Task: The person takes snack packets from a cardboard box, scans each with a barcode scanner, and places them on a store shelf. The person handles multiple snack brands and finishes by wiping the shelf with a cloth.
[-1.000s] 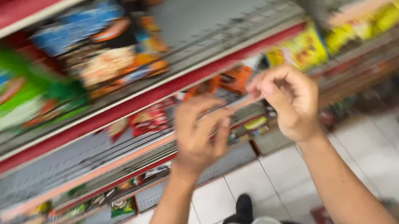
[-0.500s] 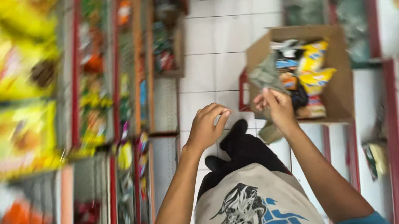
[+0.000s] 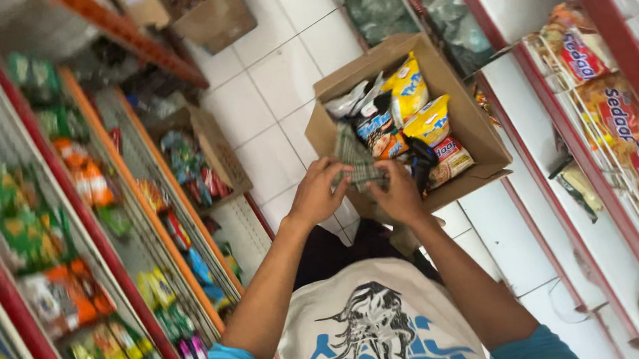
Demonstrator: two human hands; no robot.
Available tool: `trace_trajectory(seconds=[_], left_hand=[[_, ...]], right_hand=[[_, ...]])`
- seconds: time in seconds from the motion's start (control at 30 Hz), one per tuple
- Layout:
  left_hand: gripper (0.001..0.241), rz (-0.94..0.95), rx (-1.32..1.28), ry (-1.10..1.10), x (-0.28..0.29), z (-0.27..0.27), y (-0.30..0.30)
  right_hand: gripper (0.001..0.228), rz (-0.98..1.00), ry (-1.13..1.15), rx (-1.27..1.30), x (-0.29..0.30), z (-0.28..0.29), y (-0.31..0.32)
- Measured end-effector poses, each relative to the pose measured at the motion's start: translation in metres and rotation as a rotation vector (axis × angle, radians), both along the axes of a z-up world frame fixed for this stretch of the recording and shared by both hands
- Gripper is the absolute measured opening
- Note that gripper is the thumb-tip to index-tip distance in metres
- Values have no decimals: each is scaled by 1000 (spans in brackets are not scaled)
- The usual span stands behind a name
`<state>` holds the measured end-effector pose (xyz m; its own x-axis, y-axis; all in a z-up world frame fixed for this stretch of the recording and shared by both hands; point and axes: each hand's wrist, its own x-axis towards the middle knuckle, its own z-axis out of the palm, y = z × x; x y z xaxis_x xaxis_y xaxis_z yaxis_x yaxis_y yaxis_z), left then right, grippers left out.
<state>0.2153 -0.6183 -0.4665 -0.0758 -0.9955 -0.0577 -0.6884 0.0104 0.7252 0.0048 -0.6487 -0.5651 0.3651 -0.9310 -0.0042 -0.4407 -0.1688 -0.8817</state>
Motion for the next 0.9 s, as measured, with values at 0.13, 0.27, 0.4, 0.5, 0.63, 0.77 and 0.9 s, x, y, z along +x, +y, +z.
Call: trace_trajectory(seconds=[0.13,0.27,0.4,0.5,0.63,0.77,0.9], left_hand=[[30,-211,6,-20,18,-18,-50],[31,-476,23,-51,38,-46,-114],[34,-709,-6,-64,58,-65,-174],[35,-913,-14,-68,59,-74,-213],[41,-1131,-33,-142,53,-92,-267],[47,-1370,39,-273,48,-117,-304],[49,-1691,48,-457,29,-134,-348]], right_hand=[[47,-3,103,-51,17,2,-5],[30,-121,197,167,17,-6,-23],[25,-502,148,170,15,10,-15],[27,-842,207,135,41,25,-4],[31,-1150,163,311,89,16,-16],[34,-1210,182,209,118,-2,-29],[32,-1404,132,331,139,-11,-48]])
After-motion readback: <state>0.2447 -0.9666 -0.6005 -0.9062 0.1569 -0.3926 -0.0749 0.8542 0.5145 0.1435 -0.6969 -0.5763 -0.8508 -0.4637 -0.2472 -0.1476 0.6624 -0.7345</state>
